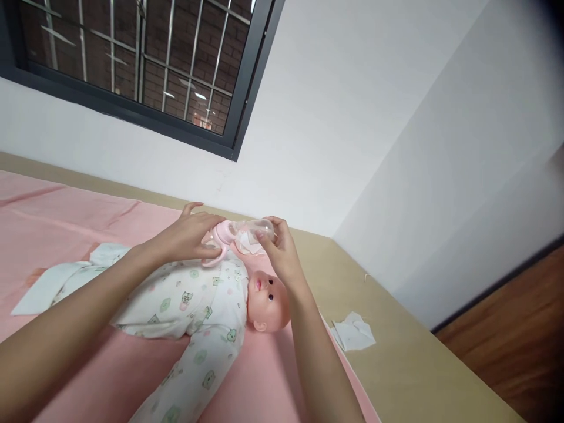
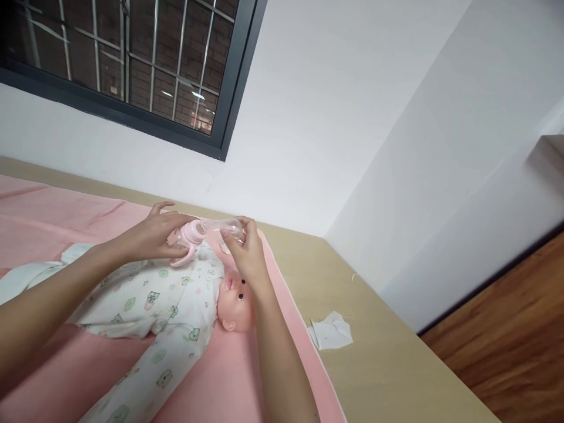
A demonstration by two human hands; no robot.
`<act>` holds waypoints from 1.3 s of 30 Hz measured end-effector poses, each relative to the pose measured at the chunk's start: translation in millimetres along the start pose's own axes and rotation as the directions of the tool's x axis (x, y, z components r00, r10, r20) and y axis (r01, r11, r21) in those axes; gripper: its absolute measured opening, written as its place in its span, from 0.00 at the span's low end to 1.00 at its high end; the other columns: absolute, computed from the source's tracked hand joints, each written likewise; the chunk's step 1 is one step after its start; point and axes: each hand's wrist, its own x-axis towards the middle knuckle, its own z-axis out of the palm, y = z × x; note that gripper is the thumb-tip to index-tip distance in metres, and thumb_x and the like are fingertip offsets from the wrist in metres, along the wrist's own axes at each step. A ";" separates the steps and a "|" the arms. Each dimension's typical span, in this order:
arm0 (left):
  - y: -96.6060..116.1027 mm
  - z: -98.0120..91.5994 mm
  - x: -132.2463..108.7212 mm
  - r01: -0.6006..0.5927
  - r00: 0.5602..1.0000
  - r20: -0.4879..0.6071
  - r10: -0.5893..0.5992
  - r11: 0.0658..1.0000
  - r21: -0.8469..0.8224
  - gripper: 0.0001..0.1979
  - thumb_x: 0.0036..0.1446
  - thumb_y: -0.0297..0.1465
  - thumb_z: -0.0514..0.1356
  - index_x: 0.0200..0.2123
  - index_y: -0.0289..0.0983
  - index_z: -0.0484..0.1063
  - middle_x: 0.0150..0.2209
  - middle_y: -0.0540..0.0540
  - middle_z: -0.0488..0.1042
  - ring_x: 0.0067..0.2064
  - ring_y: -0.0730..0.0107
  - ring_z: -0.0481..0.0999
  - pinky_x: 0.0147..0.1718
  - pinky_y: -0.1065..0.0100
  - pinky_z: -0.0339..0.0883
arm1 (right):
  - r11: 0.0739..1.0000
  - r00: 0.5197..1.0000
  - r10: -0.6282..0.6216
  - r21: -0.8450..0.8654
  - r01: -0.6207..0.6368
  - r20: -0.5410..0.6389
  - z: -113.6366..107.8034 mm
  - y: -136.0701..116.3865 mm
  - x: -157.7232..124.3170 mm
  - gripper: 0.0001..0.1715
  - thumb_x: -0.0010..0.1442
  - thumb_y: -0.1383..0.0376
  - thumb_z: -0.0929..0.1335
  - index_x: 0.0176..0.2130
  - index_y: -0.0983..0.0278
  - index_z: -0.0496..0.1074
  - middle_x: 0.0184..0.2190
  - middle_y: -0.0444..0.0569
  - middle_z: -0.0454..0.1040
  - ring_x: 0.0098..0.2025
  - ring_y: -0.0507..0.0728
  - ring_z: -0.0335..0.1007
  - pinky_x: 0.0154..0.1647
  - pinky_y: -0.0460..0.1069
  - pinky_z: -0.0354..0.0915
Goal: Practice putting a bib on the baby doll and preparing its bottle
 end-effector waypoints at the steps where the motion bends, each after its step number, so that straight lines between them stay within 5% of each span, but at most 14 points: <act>1: 0.6 -1.3 -0.4 -0.014 1.000 -0.002 0.014 1.000 0.007 0.22 0.49 0.39 0.55 0.48 0.40 0.69 0.42 0.48 0.77 0.45 0.59 0.74 0.63 0.54 0.36 | 1.000 1.000 -0.014 0.001 0.014 -0.018 2.5 -1.2 -1.1 0.24 0.54 0.52 0.71 0.46 0.60 0.63 0.47 0.48 0.70 0.45 0.53 0.71 0.41 0.48 0.70; 6: -0.7 -3.3 -1.5 -0.029 0.999 0.019 0.028 0.999 0.023 0.25 0.47 0.37 0.55 0.51 0.40 0.69 0.37 0.49 0.77 0.44 0.60 0.74 0.63 0.53 0.39 | 0.999 0.996 -0.052 -0.004 0.052 -0.074 6.0 -5.1 -3.8 0.24 0.55 0.51 0.71 0.46 0.58 0.63 0.48 0.48 0.70 0.47 0.54 0.70 0.43 0.48 0.70; 13: 6.6 -4.3 -1.9 -0.089 0.996 0.030 0.089 0.996 -0.009 0.29 0.48 0.36 0.57 0.56 0.41 0.66 0.40 0.50 0.76 0.44 0.63 0.74 0.67 0.55 0.36 | 0.999 0.993 -0.029 -0.019 0.031 0.117 16.1 -1.0 -7.4 0.25 0.55 0.54 0.71 0.48 0.57 0.64 0.48 0.48 0.70 0.48 0.54 0.69 0.47 0.50 0.70; 21: 9.2 -8.3 -2.6 -0.063 0.997 0.052 0.063 0.998 -0.004 0.34 0.49 0.37 0.58 0.61 0.38 0.63 0.34 0.50 0.75 0.41 0.64 0.74 0.65 0.57 0.41 | 0.994 0.981 -0.053 -0.087 0.070 0.186 18.6 4.9 -8.9 0.24 0.57 0.55 0.70 0.51 0.56 0.64 0.51 0.47 0.70 0.49 0.54 0.69 0.50 0.52 0.67; 39: 13.8 -23.9 -5.8 -0.115 0.992 0.049 0.120 0.989 -0.096 0.29 0.46 0.36 0.59 0.55 0.43 0.70 0.37 0.51 0.78 0.41 0.62 0.75 0.59 0.57 0.54 | 0.995 0.976 -0.055 -0.076 0.072 0.210 20.4 2.9 -9.8 0.29 0.52 0.55 0.74 0.50 0.59 0.64 0.50 0.49 0.72 0.48 0.55 0.72 0.49 0.52 0.69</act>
